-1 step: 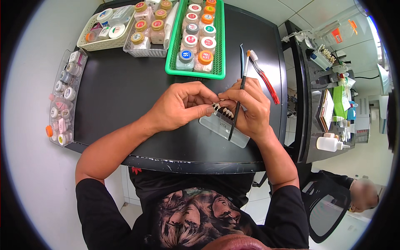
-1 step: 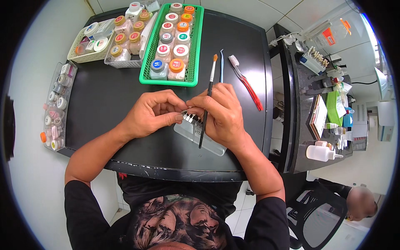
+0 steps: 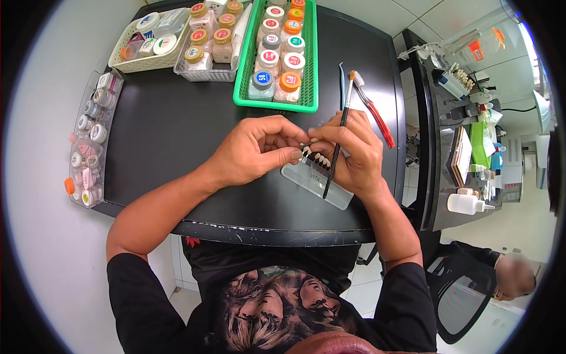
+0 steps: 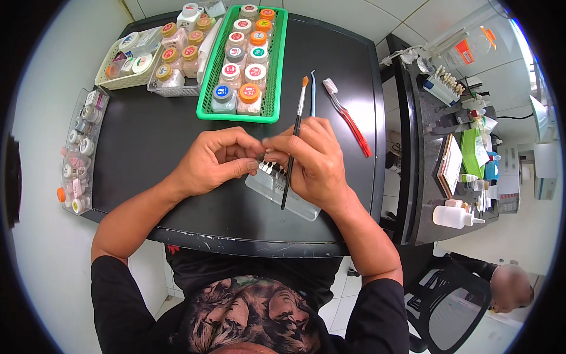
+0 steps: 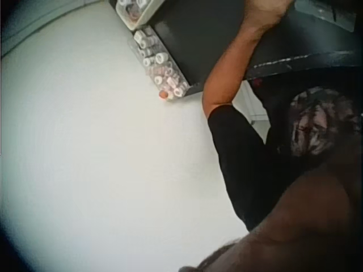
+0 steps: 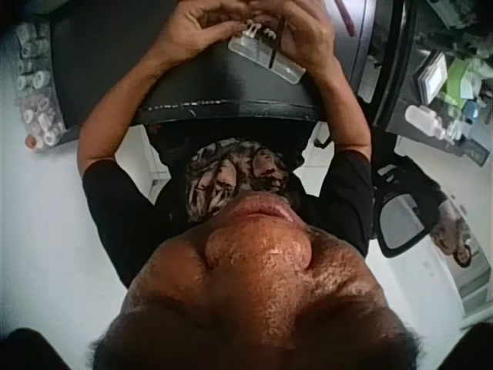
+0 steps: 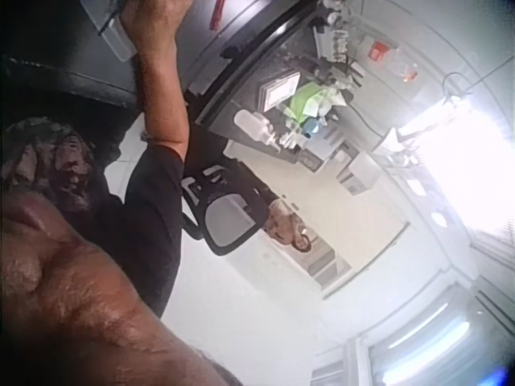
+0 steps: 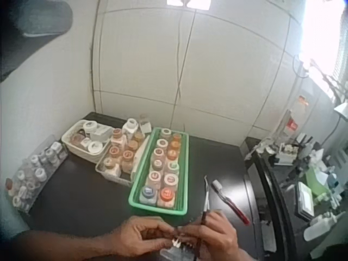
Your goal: The person applies pink material to a dental prosthetic using a small tool, then uses a brush to smooth the surface while comparing the prosthetic against a tooth shade guide.
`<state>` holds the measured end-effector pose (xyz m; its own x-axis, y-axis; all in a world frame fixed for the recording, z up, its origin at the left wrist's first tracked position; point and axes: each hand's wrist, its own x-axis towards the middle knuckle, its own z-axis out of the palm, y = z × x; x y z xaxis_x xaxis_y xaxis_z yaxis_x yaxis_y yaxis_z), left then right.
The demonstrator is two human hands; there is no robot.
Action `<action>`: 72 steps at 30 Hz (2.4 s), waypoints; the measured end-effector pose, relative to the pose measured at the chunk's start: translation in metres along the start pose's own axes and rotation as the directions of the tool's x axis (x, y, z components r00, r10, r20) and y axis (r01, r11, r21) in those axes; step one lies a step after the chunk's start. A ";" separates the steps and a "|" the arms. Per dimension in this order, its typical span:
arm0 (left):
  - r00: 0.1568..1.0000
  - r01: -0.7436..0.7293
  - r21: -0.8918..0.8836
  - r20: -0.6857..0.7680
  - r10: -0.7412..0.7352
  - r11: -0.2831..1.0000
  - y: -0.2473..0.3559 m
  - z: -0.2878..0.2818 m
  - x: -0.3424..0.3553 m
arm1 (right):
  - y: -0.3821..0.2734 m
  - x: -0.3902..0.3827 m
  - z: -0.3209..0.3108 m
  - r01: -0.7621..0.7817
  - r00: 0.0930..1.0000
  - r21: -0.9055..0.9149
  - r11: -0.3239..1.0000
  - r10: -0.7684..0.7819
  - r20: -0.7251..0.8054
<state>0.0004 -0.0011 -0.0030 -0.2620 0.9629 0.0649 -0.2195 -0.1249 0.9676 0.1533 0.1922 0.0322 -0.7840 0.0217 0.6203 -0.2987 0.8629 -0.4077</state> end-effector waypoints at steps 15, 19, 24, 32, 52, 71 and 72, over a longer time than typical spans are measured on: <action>0.996 0.044 0.053 -0.084 -0.039 0.998 0.004 -0.005 0.000 | -0.004 0.002 -0.013 0.048 0.983 0.201 0.978 -0.010 -0.183; 0.991 0.054 0.080 -0.123 -0.044 0.995 0.004 -0.006 0.000 | -0.002 0.002 -0.010 0.038 0.987 0.188 0.981 -0.007 -0.160; 0.991 0.029 0.104 -0.136 -0.014 0.994 0.006 -0.003 0.000 | -0.003 0.003 -0.012 0.056 0.985 0.138 0.989 -0.032 -0.170; 0.989 0.056 0.123 -0.142 -0.038 0.991 0.006 -0.004 -0.003 | -0.006 -0.001 -0.011 0.065 0.985 0.123 0.990 -0.044 -0.165; 0.986 0.139 0.081 -0.101 -0.130 0.987 0.014 -0.008 -0.001 | -0.009 -0.001 -0.015 -0.008 0.980 0.036 0.999 0.015 -0.201; 0.983 0.168 0.182 -0.103 -0.151 0.969 0.008 -0.006 0.001 | -0.009 -0.005 -0.005 -0.209 0.961 0.068 0.975 0.218 -0.172; 0.986 0.147 0.171 -0.109 -0.129 0.974 0.005 -0.006 0.001 | -0.002 -0.001 -0.008 -0.054 0.977 -0.011 0.998 0.051 -0.207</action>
<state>-0.0065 -0.0017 0.0010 -0.3322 0.9391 -0.0876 -0.0919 0.0602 0.9939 0.1594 0.1943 0.0382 -0.6690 0.1696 0.7236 -0.2498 0.8657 -0.4338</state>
